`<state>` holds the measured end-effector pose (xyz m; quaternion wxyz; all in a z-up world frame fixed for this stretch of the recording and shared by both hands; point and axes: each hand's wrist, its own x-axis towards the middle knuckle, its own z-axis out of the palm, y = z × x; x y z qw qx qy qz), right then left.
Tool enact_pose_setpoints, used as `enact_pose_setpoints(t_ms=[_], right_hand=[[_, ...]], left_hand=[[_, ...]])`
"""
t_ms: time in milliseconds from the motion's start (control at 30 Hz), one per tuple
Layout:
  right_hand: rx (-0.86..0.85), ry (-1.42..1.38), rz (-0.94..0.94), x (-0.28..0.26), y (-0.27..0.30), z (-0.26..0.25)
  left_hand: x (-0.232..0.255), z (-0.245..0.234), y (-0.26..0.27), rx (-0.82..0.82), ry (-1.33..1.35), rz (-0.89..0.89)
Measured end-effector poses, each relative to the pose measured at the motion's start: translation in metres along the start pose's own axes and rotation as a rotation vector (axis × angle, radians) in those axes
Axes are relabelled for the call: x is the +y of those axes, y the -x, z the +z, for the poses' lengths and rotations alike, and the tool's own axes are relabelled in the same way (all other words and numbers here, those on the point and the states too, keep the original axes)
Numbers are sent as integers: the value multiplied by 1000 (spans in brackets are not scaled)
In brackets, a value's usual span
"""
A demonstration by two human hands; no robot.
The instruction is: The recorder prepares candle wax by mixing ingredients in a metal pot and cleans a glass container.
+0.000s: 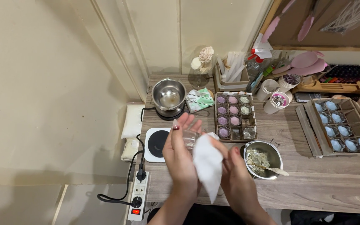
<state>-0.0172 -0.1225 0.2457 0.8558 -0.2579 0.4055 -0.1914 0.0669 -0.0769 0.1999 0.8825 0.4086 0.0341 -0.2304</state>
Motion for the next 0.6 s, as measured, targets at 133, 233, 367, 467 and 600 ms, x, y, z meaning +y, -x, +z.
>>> enact_pose_setpoints(t_ms=[133, 233, 367, 467, 600], right_hand=[[-98, 209, -92, 30, -27, -53], [-221, 408, -318, 51, -44, -82], [-203, 271, -332, 49, -43, -78], [-191, 227, -288, 36, -33, -64], [-253, 204, -237, 25, -32, -62]], left_hand=[[-5, -7, 0, -94, -77, 161], [-10, -2, 5, -104, -154, 223], [-11, -3, 11, -222, -274, 381], [-10, -3, 12, -246, -302, 399], [-6, -2, 10, -315, -325, 392]])
